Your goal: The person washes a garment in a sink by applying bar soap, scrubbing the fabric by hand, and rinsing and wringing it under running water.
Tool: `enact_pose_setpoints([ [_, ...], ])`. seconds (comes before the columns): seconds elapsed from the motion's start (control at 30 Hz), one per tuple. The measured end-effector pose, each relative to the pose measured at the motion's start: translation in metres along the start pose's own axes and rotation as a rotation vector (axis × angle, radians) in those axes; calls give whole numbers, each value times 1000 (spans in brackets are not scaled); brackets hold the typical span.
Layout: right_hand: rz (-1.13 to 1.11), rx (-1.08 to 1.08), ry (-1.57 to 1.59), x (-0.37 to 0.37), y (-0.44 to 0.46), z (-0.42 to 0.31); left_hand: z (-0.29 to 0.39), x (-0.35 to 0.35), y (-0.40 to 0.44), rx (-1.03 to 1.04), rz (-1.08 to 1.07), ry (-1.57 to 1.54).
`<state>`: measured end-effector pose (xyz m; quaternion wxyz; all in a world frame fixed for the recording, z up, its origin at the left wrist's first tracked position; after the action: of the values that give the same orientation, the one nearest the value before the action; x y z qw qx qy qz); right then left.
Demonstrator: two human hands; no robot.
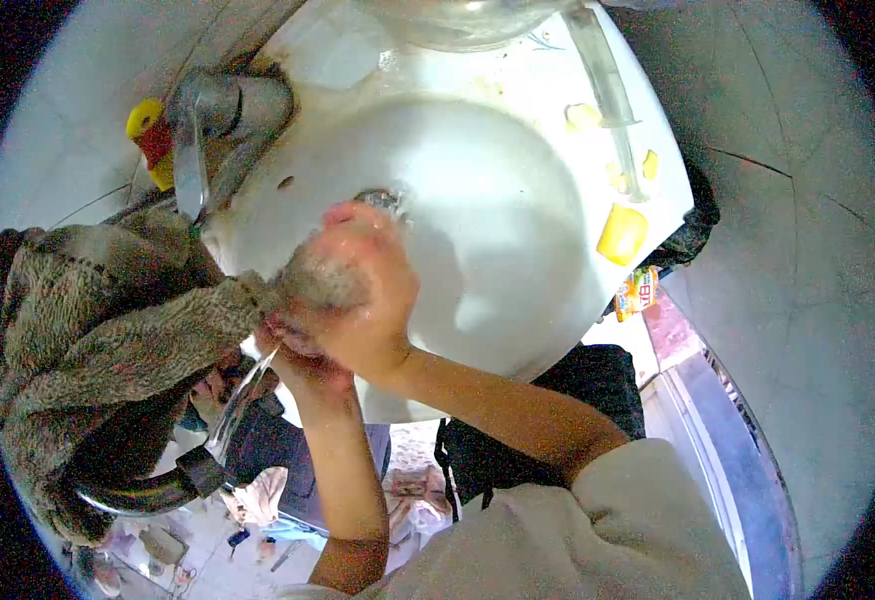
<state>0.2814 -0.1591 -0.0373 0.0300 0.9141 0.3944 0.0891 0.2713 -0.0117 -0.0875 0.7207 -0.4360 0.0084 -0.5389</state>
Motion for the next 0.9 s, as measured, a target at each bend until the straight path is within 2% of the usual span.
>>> enact_pose_setpoints([
  [0.03,-108,46,39,5,3,-13,-11,13,0,-180,-253,-215],
  [0.07,-252,-6,46,14,1,-23,-10,-9,0,-167,-74,112],
  [0.1,-339,-145,13,21,-4,-35,-7,-13,7,-172,-80,107],
  [0.17,-437,-508,-72,36,-20,-64,-11,-2,17,-328,-355,0],
  [0.23,-507,-504,5,38,-16,-72,-10,11,13,-446,-581,28],
  [0.3,-863,-761,-9,64,-47,-85,-2,28,7,-458,-708,208],
  [0.33,-974,-575,-31,73,-55,-74,2,34,3,-446,-755,336],
  [0.37,-972,-575,-35,75,-57,-74,5,42,2,-420,-794,489],
  [0.47,-1243,-957,-153,89,-107,-82,10,62,-3,-327,-893,871],
  [0.63,-1388,-1198,-163,92,-137,-85,11,80,-6,-237,-924,1104],
  [0.9,-1407,-1478,-175,98,-138,-75,22,87,-5,-164,-861,1119],
])
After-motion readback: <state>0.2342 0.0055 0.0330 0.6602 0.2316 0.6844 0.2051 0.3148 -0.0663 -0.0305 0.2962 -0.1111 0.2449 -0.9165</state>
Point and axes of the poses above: each hand's wrist, its own y-axis towards the middle knuckle, its own x-axis out of the palm, z = x × y, the point moved 9 cm from there along y, towards the middle knuckle, and after that the axes turned 8 degrees about y, right-handed, at the moved point
